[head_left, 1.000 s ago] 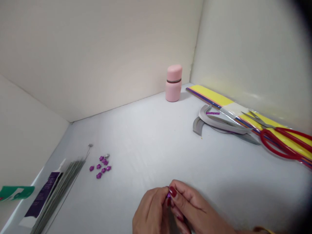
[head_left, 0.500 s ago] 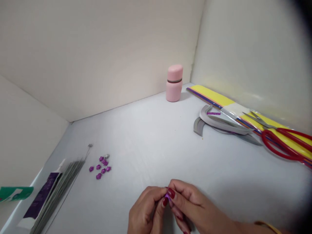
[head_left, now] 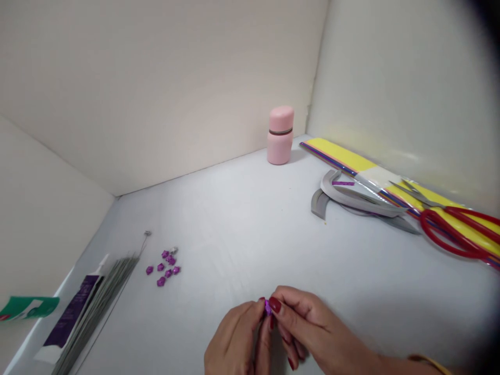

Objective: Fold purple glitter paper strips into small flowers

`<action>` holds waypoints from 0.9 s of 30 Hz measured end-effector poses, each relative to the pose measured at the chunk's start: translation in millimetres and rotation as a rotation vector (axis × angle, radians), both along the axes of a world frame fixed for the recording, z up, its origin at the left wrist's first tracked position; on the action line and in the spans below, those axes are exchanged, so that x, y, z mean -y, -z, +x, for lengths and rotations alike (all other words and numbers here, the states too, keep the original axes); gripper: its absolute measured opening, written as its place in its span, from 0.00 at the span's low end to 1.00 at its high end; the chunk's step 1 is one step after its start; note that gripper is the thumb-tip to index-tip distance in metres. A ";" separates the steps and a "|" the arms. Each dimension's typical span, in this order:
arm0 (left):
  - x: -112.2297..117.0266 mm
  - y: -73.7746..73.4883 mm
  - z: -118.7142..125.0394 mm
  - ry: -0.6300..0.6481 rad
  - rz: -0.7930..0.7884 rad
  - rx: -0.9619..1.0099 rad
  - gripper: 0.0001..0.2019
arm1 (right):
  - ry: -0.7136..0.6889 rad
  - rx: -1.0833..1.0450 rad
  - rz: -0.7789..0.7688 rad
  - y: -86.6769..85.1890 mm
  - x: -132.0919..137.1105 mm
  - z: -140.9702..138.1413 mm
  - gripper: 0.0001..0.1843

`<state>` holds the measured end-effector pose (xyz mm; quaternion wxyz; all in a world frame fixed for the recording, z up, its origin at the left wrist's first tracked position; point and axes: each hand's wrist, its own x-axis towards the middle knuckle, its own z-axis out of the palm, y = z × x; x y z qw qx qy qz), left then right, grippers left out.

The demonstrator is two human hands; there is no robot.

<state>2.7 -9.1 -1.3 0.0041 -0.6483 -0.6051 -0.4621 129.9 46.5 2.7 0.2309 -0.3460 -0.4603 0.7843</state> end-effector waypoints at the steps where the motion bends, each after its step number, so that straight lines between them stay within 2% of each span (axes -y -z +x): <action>1: -0.2 0.1 -0.9 0.002 -0.003 -0.023 0.09 | -0.015 0.025 0.024 -1.3 -1.1 0.3 0.23; 8: -3.7 1.9 -4.6 0.113 -0.126 -0.004 0.10 | -0.126 0.084 0.054 -9.2 -11.1 4.5 0.24; 17: -2.0 10.9 1.2 0.086 0.060 -0.073 0.08 | -0.119 -0.019 -0.132 -8.5 -8.7 3.8 0.23; 22: -2.1 11.4 4.8 0.074 0.098 -0.006 0.12 | -0.054 -0.030 -0.040 -1.8 -1.9 2.7 0.23; 27: -1.4 7.5 4.7 0.102 0.019 -0.007 0.14 | -0.037 0.028 0.033 -5.8 1.6 1.2 0.24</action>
